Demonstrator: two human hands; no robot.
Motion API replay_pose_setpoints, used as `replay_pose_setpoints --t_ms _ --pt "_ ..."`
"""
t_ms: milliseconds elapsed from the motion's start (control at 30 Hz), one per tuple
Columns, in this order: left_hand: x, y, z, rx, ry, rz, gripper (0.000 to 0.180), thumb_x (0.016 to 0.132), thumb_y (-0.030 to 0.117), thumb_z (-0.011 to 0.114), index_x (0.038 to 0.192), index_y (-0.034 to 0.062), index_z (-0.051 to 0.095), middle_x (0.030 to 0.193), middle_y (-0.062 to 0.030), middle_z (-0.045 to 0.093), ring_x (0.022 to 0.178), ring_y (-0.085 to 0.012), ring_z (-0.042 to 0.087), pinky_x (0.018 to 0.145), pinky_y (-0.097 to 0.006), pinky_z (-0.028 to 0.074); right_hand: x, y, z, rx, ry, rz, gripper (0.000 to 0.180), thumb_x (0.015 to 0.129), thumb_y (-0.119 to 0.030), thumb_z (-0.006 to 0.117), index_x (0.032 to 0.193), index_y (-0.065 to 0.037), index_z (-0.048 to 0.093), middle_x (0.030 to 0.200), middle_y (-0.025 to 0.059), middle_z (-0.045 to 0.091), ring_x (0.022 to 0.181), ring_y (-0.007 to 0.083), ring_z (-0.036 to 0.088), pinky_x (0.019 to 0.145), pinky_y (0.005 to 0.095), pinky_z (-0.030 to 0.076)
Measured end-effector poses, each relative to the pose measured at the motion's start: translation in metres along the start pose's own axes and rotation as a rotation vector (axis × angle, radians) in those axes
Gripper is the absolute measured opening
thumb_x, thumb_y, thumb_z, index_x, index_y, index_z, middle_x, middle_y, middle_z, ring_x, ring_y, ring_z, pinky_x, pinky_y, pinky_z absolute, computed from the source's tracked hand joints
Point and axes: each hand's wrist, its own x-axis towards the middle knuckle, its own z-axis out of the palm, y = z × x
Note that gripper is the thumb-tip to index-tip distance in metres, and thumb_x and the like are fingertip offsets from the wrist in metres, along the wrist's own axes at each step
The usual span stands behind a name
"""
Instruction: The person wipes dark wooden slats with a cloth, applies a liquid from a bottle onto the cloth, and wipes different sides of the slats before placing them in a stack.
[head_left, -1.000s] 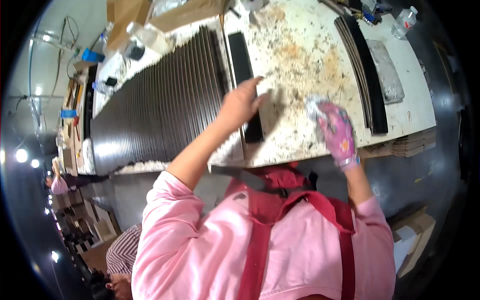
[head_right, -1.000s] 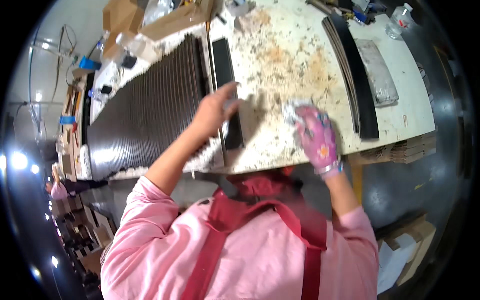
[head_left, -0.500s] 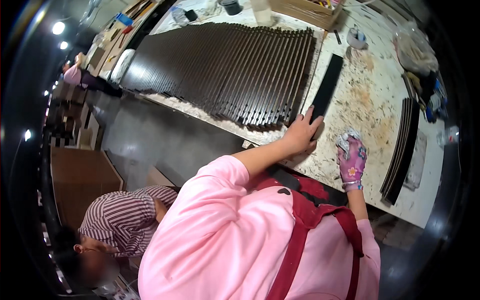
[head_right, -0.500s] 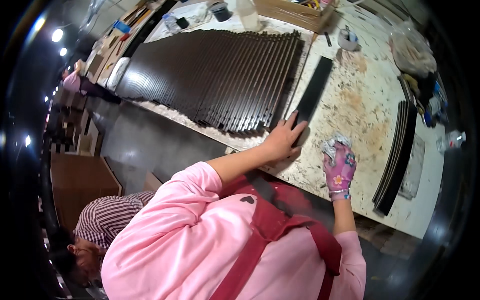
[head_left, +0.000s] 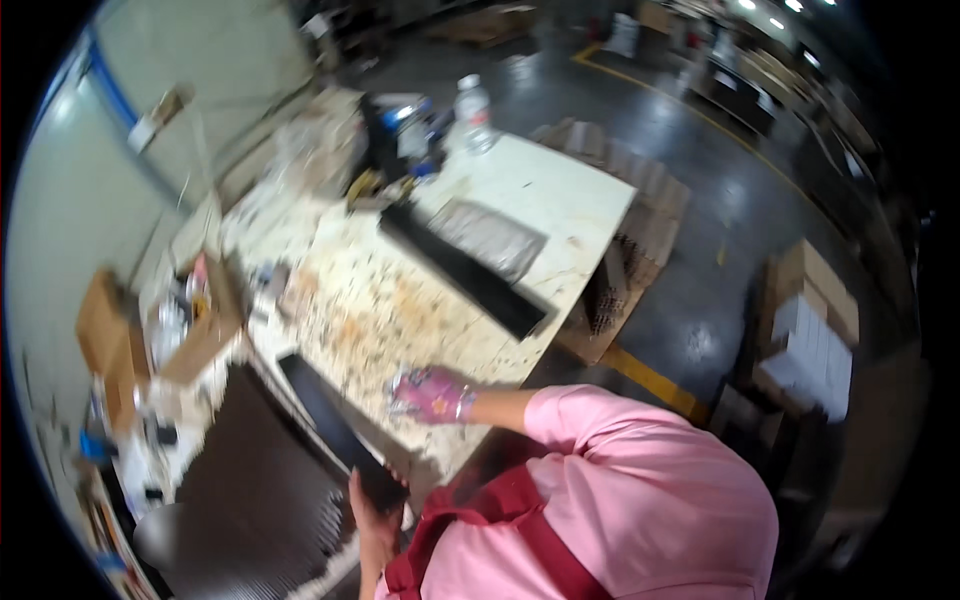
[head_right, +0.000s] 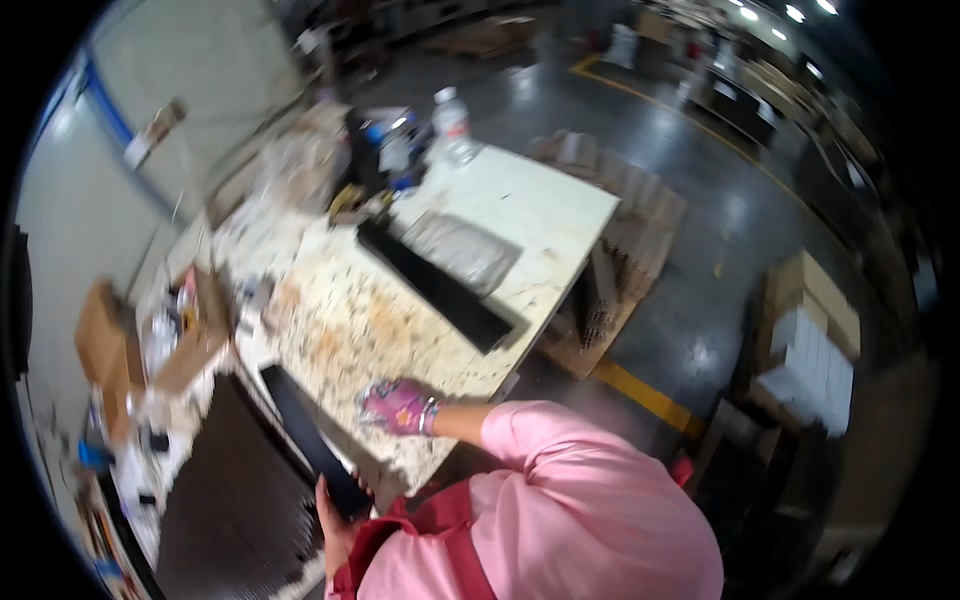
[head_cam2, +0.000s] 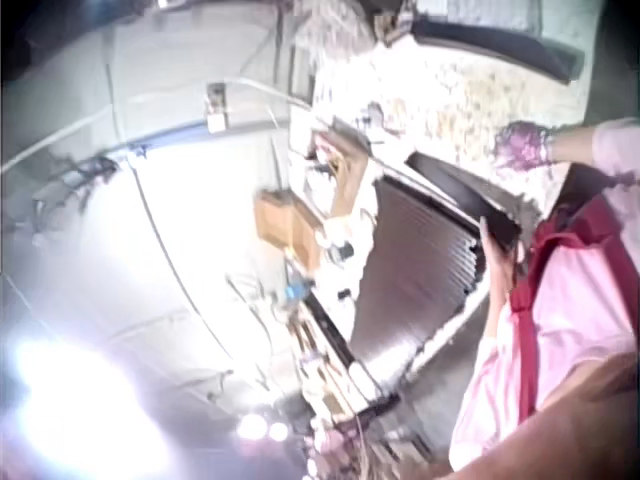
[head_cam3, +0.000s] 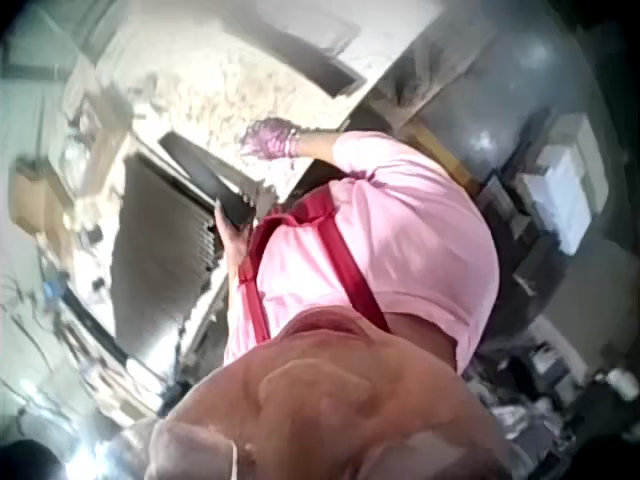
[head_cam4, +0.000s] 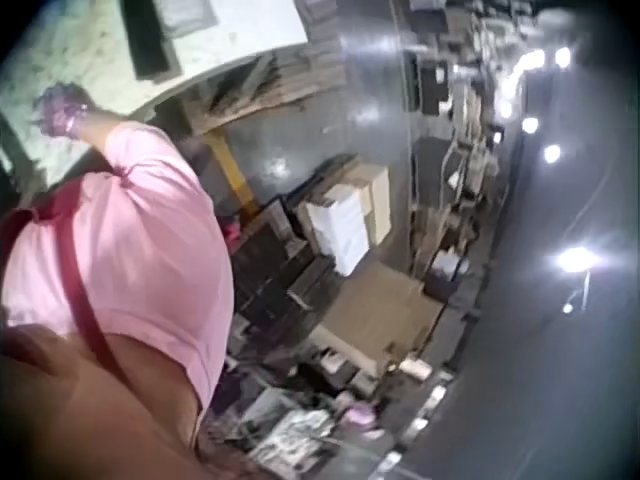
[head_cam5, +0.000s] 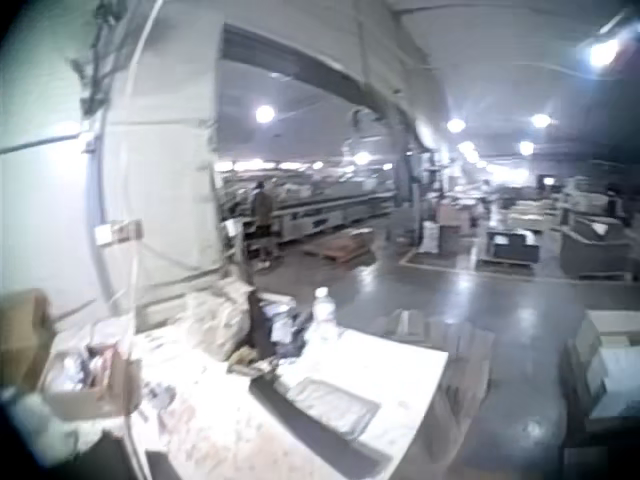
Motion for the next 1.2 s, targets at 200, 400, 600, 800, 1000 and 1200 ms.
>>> replay_pose_setpoints --t_ms 200,400,600,800,1000,1200 --pt "0.041 -0.004 -0.012 0.298 -0.19 -0.205 0.037 0.085 0.042 0.058 0.085 0.005 0.056 0.079 -0.0059 0.058 0.074 -0.0202 0.055 0.073 -0.031 0.047 -0.036 0.009 0.013 0.71 0.32 0.433 0.036 0.084 -0.04 0.057 0.101 -0.008 0.061 0.083 0.0158 0.064 0.078 0.0301 0.063 0.071 0.0387 0.048" --pt "0.065 0.014 -0.035 0.5 -0.235 -0.394 0.036 0.086 0.042 0.056 0.095 0.0073 0.059 0.087 -0.0049 0.06 0.082 -0.0205 0.056 0.079 -0.034 0.047 -0.073 -0.017 0.036 -0.066 0.429 0.043 0.046 0.074 -0.04 0.065 0.109 -0.012 0.055 0.1 0.0096 0.055 0.092 0.0268 0.059 0.078 0.0403 0.048" --pt "0.079 0.003 -0.005 0.704 -0.111 -0.435 0.036 0.086 0.042 0.055 0.099 0.0081 0.059 0.09 -0.0052 0.061 0.085 -0.0211 0.057 0.081 -0.036 0.047 -0.086 -0.007 0.055 0.085 0.535 0.202 0.065 0.074 -0.043 0.066 0.126 -0.012 0.043 0.122 0.0127 0.048 0.109 0.0307 0.052 0.093 0.0426 0.042" --pt "0.068 0.018 -0.018 0.693 0.045 -0.389 0.038 0.087 0.043 0.054 0.103 0.0089 0.06 0.093 -0.0054 0.061 0.088 -0.0217 0.057 0.084 -0.037 0.047 -0.08 -0.006 0.057 0.166 0.516 0.187 0.051 0.072 -0.043 0.067 0.107 -0.008 0.055 0.108 0.0123 0.051 0.102 0.0298 0.054 0.087 0.0428 0.043" --pt "0.048 0.013 -0.008 0.707 -0.191 -0.463 0.041 0.088 0.043 0.049 0.111 0.0105 0.059 0.105 -0.0074 0.061 0.098 -0.0239 0.057 0.093 -0.039 0.042 -0.087 -0.005 0.044 0.204 0.537 0.155 0.039 0.079 -0.038 0.062 0.101 -0.006 0.058 0.103 0.013 0.054 0.097 0.0305 0.055 0.084 0.0412 0.044" --pt "0.072 0.019 -0.033 0.566 -0.464 -0.529 0.035 0.089 0.04 0.047 0.101 0.0079 0.055 0.094 -0.0027 0.058 0.084 -0.0205 0.057 0.083 -0.036 0.044 -0.081 0.005 0.051 0.287 0.43 0.083 0.042 0.081 -0.036 0.062 0.11 -0.006 0.057 0.108 0.0144 0.055 0.102 0.0306 0.054 0.088 0.0402 0.043"
